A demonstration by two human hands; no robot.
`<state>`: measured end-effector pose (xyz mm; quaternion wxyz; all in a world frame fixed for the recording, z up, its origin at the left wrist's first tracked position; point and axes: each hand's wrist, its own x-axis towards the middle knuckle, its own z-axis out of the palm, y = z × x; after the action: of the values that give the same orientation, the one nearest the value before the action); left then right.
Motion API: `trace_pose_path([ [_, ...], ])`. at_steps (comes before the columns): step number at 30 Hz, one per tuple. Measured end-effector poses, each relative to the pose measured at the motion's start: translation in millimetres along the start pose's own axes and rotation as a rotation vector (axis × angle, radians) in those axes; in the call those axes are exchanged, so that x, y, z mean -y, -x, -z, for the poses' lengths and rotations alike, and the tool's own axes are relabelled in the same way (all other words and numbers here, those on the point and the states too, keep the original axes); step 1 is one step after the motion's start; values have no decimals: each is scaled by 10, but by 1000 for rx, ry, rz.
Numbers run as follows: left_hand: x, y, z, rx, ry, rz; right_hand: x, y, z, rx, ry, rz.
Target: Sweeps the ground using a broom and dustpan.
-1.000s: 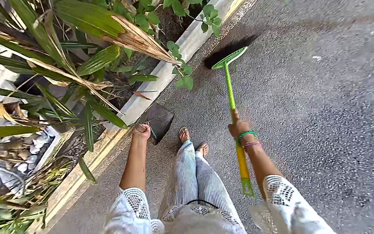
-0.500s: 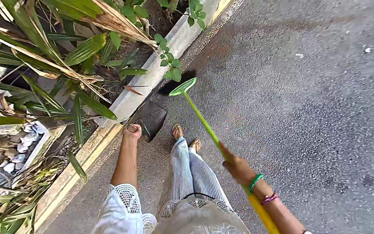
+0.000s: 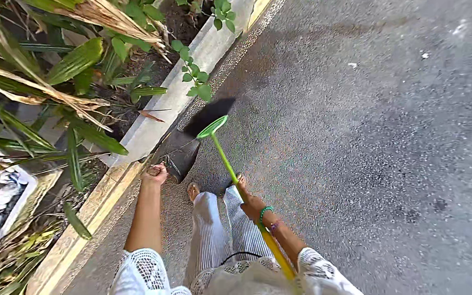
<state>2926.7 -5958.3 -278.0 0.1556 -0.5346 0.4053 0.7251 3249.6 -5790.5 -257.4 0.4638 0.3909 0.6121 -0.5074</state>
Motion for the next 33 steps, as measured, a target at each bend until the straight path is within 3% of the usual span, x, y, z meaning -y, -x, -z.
trace_pose_path([
  [4,-365,-64,309,61,-24,34,-233,646,65,24,-71,119],
  [8,-771,0,793,106,-12,86,-704,996,198,-194,-348,83],
  [14,-1038,22,1294,53,38,135,-928,446,722,-505,-568,-90],
  [16,-1054,38,1372,45,-1,130,-815,148,558,-517,-590,-150],
  [18,-1047,23,1454,31,-18,122,-630,-59,54,-456,-518,-154],
  [22,-1033,-29,1520,-1,3,117,2,86,-1224,-138,-157,-213],
  [24,-1076,-75,1596,-11,43,128,174,239,-1561,-7,-42,-206],
  [30,-1527,-99,1943,-20,85,191,249,936,-1445,-168,-87,5],
  [33,-1783,-69,2208,-16,101,204,293,883,-1084,-331,-147,26],
])
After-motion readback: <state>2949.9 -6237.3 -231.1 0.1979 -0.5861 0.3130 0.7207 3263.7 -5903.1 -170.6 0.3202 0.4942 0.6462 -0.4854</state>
